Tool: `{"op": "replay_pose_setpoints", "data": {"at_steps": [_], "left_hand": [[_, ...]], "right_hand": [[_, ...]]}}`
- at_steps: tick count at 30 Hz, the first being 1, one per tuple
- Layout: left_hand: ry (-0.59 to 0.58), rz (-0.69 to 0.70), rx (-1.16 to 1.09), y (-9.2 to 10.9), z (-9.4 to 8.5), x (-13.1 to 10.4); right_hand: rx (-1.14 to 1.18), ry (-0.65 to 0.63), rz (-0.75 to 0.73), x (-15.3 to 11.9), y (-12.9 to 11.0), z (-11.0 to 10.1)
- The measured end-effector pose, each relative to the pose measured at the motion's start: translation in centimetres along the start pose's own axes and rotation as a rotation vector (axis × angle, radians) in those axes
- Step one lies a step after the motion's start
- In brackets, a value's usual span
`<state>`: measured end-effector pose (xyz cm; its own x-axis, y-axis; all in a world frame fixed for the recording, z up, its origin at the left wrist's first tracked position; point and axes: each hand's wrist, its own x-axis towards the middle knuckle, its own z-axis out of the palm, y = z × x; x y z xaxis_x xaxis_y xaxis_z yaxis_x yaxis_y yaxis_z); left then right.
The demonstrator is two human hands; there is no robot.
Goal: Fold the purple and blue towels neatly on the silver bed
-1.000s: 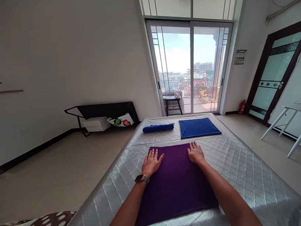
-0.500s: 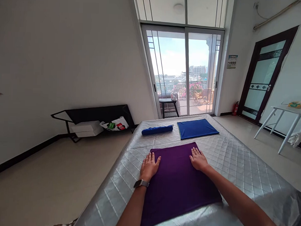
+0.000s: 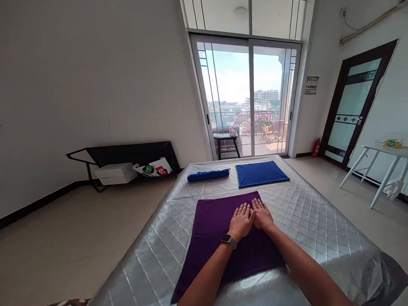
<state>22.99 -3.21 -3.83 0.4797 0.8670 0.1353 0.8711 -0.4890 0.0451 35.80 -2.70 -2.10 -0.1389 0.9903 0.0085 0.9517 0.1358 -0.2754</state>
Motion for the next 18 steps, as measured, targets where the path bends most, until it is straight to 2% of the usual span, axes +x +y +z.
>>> {"op": "replay_pose_setpoints", "data": {"at_steps": [1,3,8,10,13,18], "left_hand": [[-0.001,-0.016,0.0,-0.3,0.1,-0.3],[-0.019,-0.082,0.01,-2.3,0.0,-1.6],[-0.051,-0.359,0.07,-10.4,-0.2,-7.8],[-0.032,-0.431,0.068,-12.6,-0.1,-10.0],[0.014,-0.482,0.054,-13.6,0.0,-11.7],[0.038,-0.462,0.052,-12.9,-0.3,-11.6]], "right_hand": [[0.002,0.004,0.002,0.0,0.0,0.0],[0.005,0.006,0.016,0.0,-0.2,-0.1],[0.006,-0.011,0.044,-0.1,-0.6,-0.6],[-0.001,-0.019,0.045,-0.2,-0.8,-1.0],[-0.026,-0.026,0.062,-0.6,-1.2,-1.6],[-0.04,-0.035,0.072,-3.0,-1.0,-1.5]]}}
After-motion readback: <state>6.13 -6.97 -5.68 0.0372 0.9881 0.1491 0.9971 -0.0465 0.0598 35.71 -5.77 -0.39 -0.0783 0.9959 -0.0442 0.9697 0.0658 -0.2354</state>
